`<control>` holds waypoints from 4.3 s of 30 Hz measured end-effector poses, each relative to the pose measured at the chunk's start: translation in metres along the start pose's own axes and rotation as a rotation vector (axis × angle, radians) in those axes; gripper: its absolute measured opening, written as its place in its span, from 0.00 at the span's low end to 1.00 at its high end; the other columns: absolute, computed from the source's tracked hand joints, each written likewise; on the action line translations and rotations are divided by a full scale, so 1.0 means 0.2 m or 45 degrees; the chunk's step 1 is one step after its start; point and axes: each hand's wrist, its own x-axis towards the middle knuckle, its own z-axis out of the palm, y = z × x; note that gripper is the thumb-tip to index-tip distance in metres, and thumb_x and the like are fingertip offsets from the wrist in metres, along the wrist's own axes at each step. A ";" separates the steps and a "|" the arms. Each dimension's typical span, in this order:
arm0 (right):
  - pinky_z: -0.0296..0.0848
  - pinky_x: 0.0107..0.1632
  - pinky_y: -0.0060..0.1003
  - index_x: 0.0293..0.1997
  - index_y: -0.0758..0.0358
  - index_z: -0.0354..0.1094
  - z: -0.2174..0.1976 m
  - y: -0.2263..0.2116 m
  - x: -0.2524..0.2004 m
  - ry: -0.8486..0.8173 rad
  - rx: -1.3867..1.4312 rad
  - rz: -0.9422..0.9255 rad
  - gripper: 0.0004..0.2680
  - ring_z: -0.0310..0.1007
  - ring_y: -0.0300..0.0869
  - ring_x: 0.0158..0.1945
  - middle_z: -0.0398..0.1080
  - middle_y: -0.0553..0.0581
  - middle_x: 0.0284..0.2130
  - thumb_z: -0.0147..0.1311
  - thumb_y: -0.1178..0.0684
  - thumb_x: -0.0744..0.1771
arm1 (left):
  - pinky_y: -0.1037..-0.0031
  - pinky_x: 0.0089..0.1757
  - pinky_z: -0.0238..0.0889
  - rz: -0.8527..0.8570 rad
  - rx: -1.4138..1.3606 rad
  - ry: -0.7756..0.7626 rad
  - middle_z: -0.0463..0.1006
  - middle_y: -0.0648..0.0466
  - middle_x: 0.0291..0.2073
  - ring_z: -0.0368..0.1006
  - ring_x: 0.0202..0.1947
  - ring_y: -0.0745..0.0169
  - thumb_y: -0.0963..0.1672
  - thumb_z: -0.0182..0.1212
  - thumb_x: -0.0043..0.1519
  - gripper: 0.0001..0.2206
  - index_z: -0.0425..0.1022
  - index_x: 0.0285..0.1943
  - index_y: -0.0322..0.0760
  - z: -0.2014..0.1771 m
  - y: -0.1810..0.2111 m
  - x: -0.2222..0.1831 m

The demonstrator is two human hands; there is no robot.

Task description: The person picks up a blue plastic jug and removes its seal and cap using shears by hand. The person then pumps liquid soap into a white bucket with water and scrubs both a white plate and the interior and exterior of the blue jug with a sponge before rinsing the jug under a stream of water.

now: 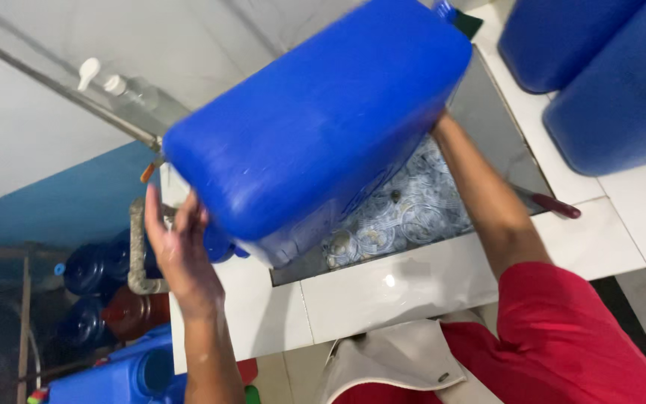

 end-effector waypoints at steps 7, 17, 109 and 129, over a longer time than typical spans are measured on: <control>0.76 0.49 0.46 0.57 0.64 0.74 0.40 0.18 -0.38 0.552 0.517 -0.049 0.14 0.79 0.52 0.45 0.79 0.65 0.43 0.58 0.52 0.66 | 0.61 0.73 0.51 0.148 0.242 -0.607 0.65 0.32 0.74 0.62 0.77 0.45 0.53 0.37 0.78 0.29 0.44 0.85 0.36 0.77 0.10 0.48; 0.77 0.46 0.48 0.58 0.61 0.74 -0.09 0.28 -0.55 1.096 0.062 -0.037 0.16 0.79 0.54 0.43 0.79 0.65 0.42 0.59 0.48 0.65 | 0.61 0.65 0.58 0.462 0.475 -0.659 0.59 0.34 0.72 0.71 0.68 0.45 0.55 0.32 0.77 0.29 0.41 0.76 0.29 0.87 0.28 0.68; 0.78 0.45 0.54 0.52 0.64 0.67 0.06 1.22 -0.19 0.246 0.765 0.998 0.21 0.76 0.57 0.41 0.74 0.66 0.38 0.51 0.39 0.61 | 0.72 0.22 0.60 -1.037 0.629 0.286 0.73 0.50 0.20 0.67 0.16 0.64 0.36 0.57 0.55 0.10 0.77 0.45 0.29 -0.27 -0.47 -0.21; 0.79 0.34 0.35 0.38 0.71 0.75 0.59 -0.14 0.89 -0.137 -0.855 0.260 0.05 0.82 0.45 0.29 0.76 0.60 0.25 0.52 0.60 0.66 | 0.65 0.16 0.63 -1.048 0.350 -0.068 0.73 0.46 0.19 0.69 0.12 0.60 0.41 0.63 0.57 0.14 0.69 0.49 0.25 0.54 -1.51 0.13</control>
